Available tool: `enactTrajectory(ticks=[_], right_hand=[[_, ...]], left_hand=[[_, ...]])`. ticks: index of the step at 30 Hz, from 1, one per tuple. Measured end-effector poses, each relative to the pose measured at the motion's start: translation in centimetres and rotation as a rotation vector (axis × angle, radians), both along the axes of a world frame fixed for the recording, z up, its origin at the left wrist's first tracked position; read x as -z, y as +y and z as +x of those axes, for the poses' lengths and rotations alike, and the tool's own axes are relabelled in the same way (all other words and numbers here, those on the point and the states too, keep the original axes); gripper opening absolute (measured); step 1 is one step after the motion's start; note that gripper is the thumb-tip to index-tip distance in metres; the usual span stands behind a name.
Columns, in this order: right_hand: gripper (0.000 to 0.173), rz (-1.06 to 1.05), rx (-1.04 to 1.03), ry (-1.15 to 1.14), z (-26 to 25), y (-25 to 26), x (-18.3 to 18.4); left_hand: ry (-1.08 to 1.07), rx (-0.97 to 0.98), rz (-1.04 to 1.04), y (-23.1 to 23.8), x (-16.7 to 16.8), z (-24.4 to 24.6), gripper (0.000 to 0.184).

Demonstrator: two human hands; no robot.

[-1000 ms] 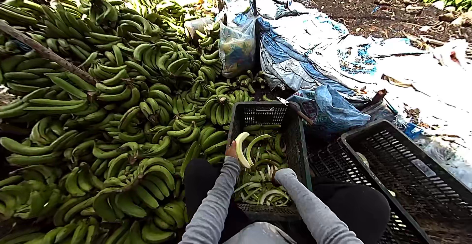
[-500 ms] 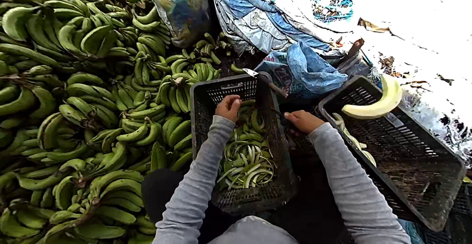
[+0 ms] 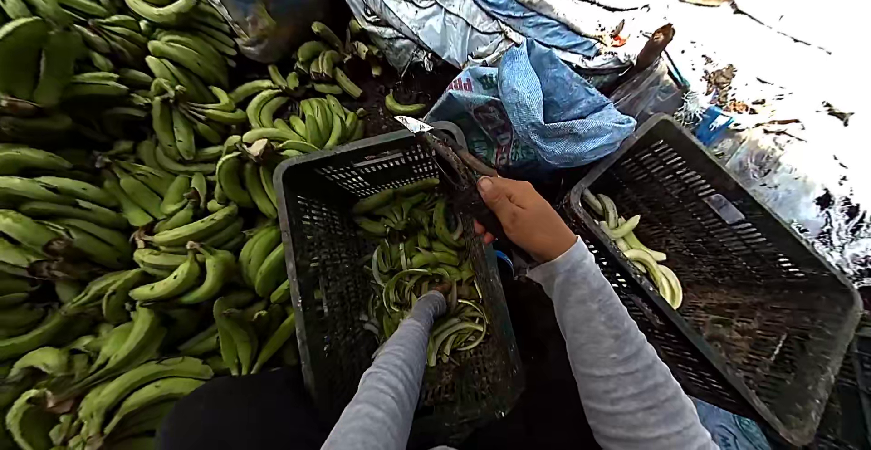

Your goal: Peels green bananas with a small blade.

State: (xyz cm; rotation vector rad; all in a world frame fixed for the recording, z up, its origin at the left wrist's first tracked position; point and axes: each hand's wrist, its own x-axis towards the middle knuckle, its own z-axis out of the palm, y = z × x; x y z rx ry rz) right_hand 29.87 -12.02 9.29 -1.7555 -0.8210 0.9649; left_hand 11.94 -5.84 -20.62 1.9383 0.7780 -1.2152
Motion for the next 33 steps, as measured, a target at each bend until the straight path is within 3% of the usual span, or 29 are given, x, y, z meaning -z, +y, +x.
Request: enactTrajectory(ticks=[4, 6, 8, 12, 15, 17, 18, 19, 22, 24, 26, 30, 33], right_hand=[[0.044, 0.034, 0.004, -0.002, 0.0, -0.3, -0.7], [0.039, 0.009, -0.007, 0.028, 0.4, -0.1, -0.9], [0.039, -0.015, 0.012, 0.063, 0.5, -0.1, -1.0], [0.043, 0.018, 0.104, 0.046, 0.9, -0.7, -1.1], [0.049, 0.086, 0.268, 0.077, 1.4, -2.6, -0.6], [0.048, 0.128, 0.405, 0.138, 1.6, -3.7, 0.4], [0.048, 0.136, 0.457, 0.164, 1.4, -4.1, 0.8], [0.048, 0.137, 0.485, 0.171, 1.1, -4.3, 1.3], [0.047, 0.028, 0.366, -0.017, -0.8, -4.5, 2.8], [0.046, -0.124, 0.155, -0.216, -3.3, -4.5, 3.8], [0.048, -0.269, -0.009, -0.293, -6.4, -4.2, 5.1], [0.055, -0.443, -0.118, -0.292, -12.4, -2.4, 7.3], [0.056, -0.503, -0.259, -0.327, -15.5, -0.6, 7.5]], left_hand=[[0.063, 0.092, -0.026, -2.3, -2.1, -0.1, 0.083], [0.05, 0.135, -0.021, -1.7, -3.7, -0.5, 0.082], [-0.027, 0.059, -0.027, 0.1, -6.7, -1.8, 0.081], [-0.547, -0.241, -0.091, 4.4, -16.2, -6.9, 0.073], [-1.174, -0.402, -0.064, 5.2, -23.2, -11.8, 0.078], [-1.327, -0.708, -0.061, 3.8, -24.8, -13.7, 0.113], [-1.26, -0.991, -0.197, 2.4, -25.6, -13.9, 0.108], [-1.157, -1.263, -0.376, 1.2, -26.3, -13.6, 0.086], [-0.973, -1.769, -0.802, 0.4, -25.8, -11.5, 0.078], [-0.983, -2.025, -0.87, 1.4, -23.6, -10.4, 0.06], [-0.922, -2.098, -0.649, 2.2, -23.3, -10.2, 0.049], [-0.937, -2.139, -0.322, 3.5, -19.9, -11.1, 0.051], [-0.892, -2.009, -0.225, 4.0, -18.6, -12.5, 0.05]])
